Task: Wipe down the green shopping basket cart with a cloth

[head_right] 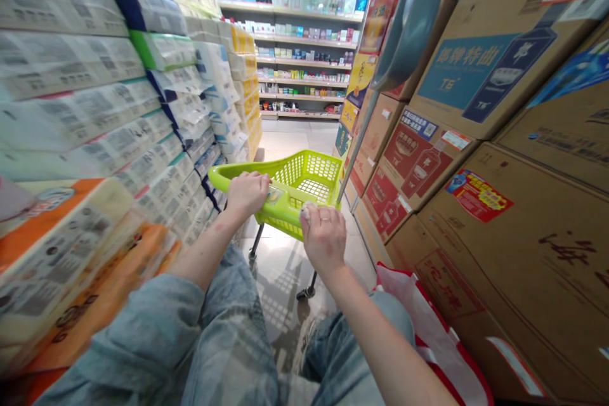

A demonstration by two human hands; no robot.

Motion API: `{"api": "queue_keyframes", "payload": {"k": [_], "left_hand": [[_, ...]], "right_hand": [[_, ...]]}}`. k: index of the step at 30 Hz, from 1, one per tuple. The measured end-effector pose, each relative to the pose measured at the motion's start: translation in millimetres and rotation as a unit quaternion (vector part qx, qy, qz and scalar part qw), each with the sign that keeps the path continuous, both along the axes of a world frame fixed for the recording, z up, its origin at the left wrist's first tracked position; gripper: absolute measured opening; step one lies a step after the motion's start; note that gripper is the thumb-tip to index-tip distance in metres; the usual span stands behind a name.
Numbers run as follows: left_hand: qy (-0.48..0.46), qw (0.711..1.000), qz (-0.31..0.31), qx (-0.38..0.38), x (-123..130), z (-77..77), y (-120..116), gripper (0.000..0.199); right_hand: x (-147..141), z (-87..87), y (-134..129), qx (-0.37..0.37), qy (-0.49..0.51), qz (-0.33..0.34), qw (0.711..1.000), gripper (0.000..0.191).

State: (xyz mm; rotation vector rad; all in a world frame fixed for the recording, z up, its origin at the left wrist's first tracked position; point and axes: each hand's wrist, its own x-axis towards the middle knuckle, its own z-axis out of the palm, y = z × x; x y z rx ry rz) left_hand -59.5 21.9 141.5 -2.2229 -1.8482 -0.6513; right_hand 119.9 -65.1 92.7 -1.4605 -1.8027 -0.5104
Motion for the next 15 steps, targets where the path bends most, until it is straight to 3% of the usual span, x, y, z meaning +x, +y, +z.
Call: {"api": "queue_keyframes", "payload": {"k": [3, 6, 11, 15], "left_hand": [[0.005, 1.000, 0.004, 0.001, 0.3, 0.0, -0.4, 0.053], [0.000, 1.000, 0.010, 0.005, 3.3, -1.2, -2.0, 0.053], [-0.017, 0.999, 0.026, 0.009, 16.3, -3.5, -7.7, 0.052], [-0.020, 0.998, 0.055, 0.008, 29.5, -4.7, -12.4, 0.054]], "right_hand": [[-22.3, 0.8, -3.8, -0.003, -0.033, -0.043, 0.999, 0.036], [-31.6, 10.8, 6.9, -0.056, -0.034, -0.053, 0.996, 0.043], [-22.7, 27.8, 25.5, -0.142, -0.035, -0.077, 0.986, 0.060], [-12.3, 21.8, 20.8, -0.105, -0.072, -0.073, 0.989, 0.049]]}}
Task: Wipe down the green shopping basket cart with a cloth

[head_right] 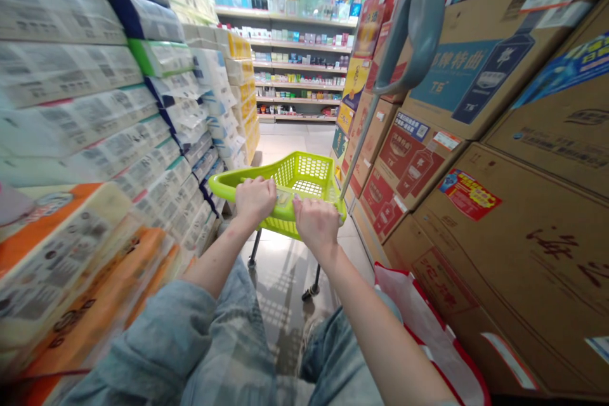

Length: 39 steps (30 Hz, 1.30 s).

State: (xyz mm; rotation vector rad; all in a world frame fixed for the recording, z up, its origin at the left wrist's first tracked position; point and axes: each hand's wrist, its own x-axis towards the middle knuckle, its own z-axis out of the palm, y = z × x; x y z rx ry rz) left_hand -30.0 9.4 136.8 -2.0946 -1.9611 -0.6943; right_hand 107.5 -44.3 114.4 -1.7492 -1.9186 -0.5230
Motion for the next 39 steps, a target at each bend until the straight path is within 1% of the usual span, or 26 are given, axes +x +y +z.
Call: {"api": "queue_keyframes", "payload": {"k": [2, 3, 5, 7, 10, 13, 16, 18, 21, 23, 25, 27, 28, 30, 33, 34, 36, 38, 39], "left_hand": [[-0.002, 1.000, 0.009, 0.001, 5.5, -0.4, -2.3, 0.054], [-0.002, 1.000, 0.013, 0.002, 7.9, -0.5, -3.5, 0.055], [-0.002, 1.000, 0.016, 0.003, 11.9, -0.4, -6.1, 0.055], [0.002, 1.000, 0.015, 0.000, 14.8, 0.1, -8.7, 0.055], [0.017, 1.000, 0.005, -0.010, 15.0, 2.7, -11.6, 0.055], [0.037, 0.998, -0.037, -0.030, 5.5, 8.2, -10.2, 0.056], [0.023, 0.992, -0.096, -0.084, -12.9, 15.0, -1.4, 0.058], [0.002, 0.984, -0.122, -0.128, -24.8, 18.1, 6.7, 0.059], [0.003, 0.975, -0.131, -0.179, -33.6, 18.7, 15.0, 0.061], [0.017, 0.975, -0.111, -0.193, -32.3, 17.3, 15.3, 0.062], [0.025, 0.977, -0.085, -0.192, -27.6, 16.1, 12.4, 0.062], [0.024, 0.979, -0.065, -0.190, -22.4, 15.4, 8.5, 0.062], [0.023, 0.980, -0.058, -0.190, -20.3, 15.2, 6.8, 0.063], [0.021, 0.981, -0.048, -0.187, -17.6, 14.7, 4.5, 0.063], [0.020, 0.984, -0.042, -0.175, -15.7, 12.7, 3.2, 0.063], [0.021, 0.984, -0.040, -0.170, -15.1, 11.8, 3.0, 0.062], [0.024, 0.986, -0.040, -0.160, -13.7, 10.2, 2.6, 0.061], [0.029, 0.988, -0.042, -0.147, -11.8, 8.9, 1.6, 0.060], [0.034, 0.989, -0.043, -0.140, -10.8, 8.5, 0.9, 0.060]], "right_hand": [[1.0, -8.9, -6.0, 0.052, -0.014, 0.013, 0.998, 0.041], [0.5, -13.5, -8.8, 0.076, -0.016, 0.016, 0.997, 0.040], [-1.0, -20.5, -12.1, 0.112, -0.015, 0.012, 0.993, 0.044], [-1.2, -22.3, -11.7, 0.118, -0.013, 0.009, 0.993, 0.047], [2.9, -14.5, -5.0, 0.067, -0.014, 0.006, 0.998, 0.046], [9.6, 0.2, 4.3, -0.016, -0.011, -0.004, 1.000, 0.055], [16.8, 14.3, 13.5, -0.099, -0.007, -0.019, 0.995, 0.066], [21.8, 21.6, 19.7, -0.152, -0.015, -0.029, 0.988, 0.067], [27.9, 27.4, 27.6, -0.205, -0.027, -0.021, 0.978, 0.061], [29.5, 26.7, 30.4, -0.206, -0.017, -0.020, 0.978, 0.060], [28.7, 22.3, 30.2, -0.169, 0.009, -0.047, 0.984, 0.063], [26.4, 15.0, 27.5, -0.099, 0.036, -0.069, 0.992, 0.065], [24.9, 10.6, 25.4, -0.058, 0.046, -0.067, 0.995, 0.063], [21.1, 0.4, 19.7, 0.023, 0.061, -0.038, 0.997, 0.056], [11.7, -18.2, 7.8, 0.120, 0.092, -0.001, 0.988, 0.042], [7.5, -25.0, 3.2, 0.143, 0.105, 0.007, 0.984, 0.041], [-1.5, -37.9, -5.6, 0.171, 0.120, 0.028, 0.977, 0.048], [-9.5, -46.4, -11.9, 0.175, 0.111, 0.059, 0.976, 0.055], [-12.7, -47.7, -13.2, 0.169, 0.100, 0.078, 0.977, 0.055]]}}
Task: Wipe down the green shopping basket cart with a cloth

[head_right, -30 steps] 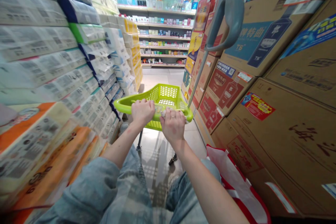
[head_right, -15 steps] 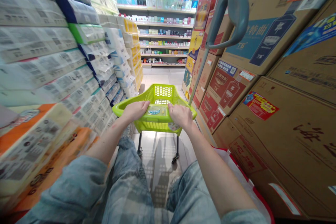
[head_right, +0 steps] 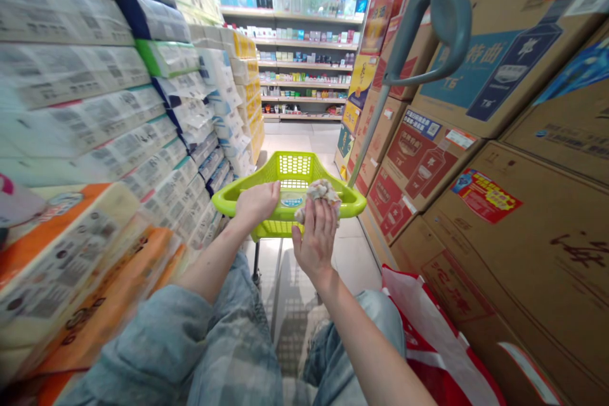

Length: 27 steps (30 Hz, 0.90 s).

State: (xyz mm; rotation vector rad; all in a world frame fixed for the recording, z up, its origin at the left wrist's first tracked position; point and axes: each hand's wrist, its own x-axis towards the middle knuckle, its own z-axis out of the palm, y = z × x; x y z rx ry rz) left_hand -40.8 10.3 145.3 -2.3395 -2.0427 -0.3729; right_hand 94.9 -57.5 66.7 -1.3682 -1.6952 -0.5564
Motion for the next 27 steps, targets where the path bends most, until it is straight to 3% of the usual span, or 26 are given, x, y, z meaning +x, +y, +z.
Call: {"api": "queue_keyframes", "payload": {"k": [3, 6, 10, 13, 19, 23, 27], "left_hand": [[0.013, 1.000, -0.006, 0.017, 2.8, -0.4, -2.7, 0.060], [0.012, 1.000, -0.015, 0.015, 5.5, 0.0, -5.2, 0.057], [0.007, 0.999, -0.032, 0.001, 10.0, 1.1, -6.7, 0.054], [-0.009, 0.999, -0.045, -0.011, 9.7, 3.3, -5.3, 0.053], [-0.017, 0.998, -0.024, -0.048, -22.0, 9.7, 4.5, 0.050], [0.037, 0.997, 0.000, -0.066, -40.4, 7.1, 8.1, 0.057], [0.035, 0.998, 0.017, -0.044, -33.2, 0.2, 7.3, 0.053]], "right_hand": [[-5.4, 9.8, 4.4, -0.030, -0.054, 0.038, 0.997, 0.048], [-5.5, 34.2, 18.3, -0.085, -0.081, 0.030, 0.993, 0.044], [1.0, 66.0, 39.0, -0.205, -0.101, -0.004, 0.973, 0.045], [9.6, 79.4, 51.6, -0.298, -0.116, -0.011, 0.947, 0.052], [23.9, 85.7, 67.6, -0.374, -0.082, 0.035, 0.923, 0.061], [27.3, 85.8, 69.3, -0.362, -0.078, 0.051, 0.927, 0.061], [29.8, 85.0, 66.7, -0.325, -0.099, 0.074, 0.938, 0.054]]}}
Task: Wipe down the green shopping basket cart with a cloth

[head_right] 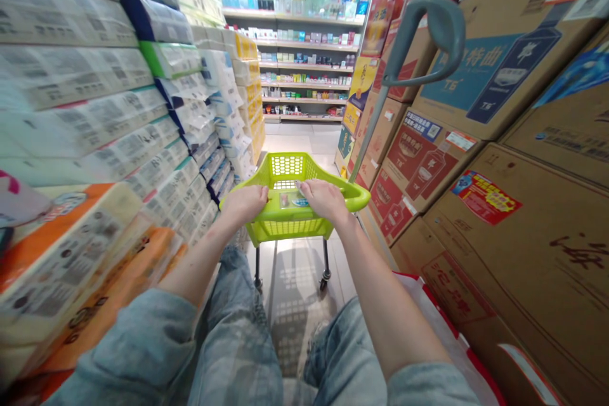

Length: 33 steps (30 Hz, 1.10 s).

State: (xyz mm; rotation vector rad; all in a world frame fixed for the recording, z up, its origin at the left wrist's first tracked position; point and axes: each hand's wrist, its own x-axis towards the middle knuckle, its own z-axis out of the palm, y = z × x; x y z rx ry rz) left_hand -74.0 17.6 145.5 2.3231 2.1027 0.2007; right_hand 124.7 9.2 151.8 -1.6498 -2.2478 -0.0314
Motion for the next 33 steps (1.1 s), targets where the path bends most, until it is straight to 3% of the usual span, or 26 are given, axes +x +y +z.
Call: {"api": "queue_keyframes", "payload": {"k": [7, 14, 17, 21, 27, 33], "left_hand": [[-0.015, 0.999, 0.023, 0.041, 12.2, -3.2, -6.8, 0.052], [-0.026, 0.997, 0.054, 0.050, 18.4, 0.3, -16.0, 0.050], [-0.045, 0.995, 0.066, 0.063, 20.3, 0.9, -18.4, 0.046], [-0.060, 0.993, 0.077, 0.066, 18.4, 0.6, -17.9, 0.043], [-0.053, 0.993, 0.083, 0.058, 17.3, 1.4, -16.8, 0.039], [-0.063, 0.994, 0.079, 0.052, 18.6, 2.4, -13.2, 0.043]], "right_hand": [[-10.4, -1.6, -7.5, 0.045, -0.057, 0.077, 0.994, 0.046], [-38.7, 17.8, 14.2, -0.124, -0.096, 0.026, 0.987, 0.052], [-45.6, 19.5, 21.1, -0.145, -0.106, 0.029, 0.983, 0.050], [-47.7, 12.2, 10.5, -0.081, -0.094, 0.046, 0.991, 0.049], [-49.7, -3.4, -21.3, 0.076, -0.007, 0.079, 0.994, 0.045], [-46.0, -45.2, -51.5, 0.221, 0.033, 0.037, 0.974, 0.037]]}}
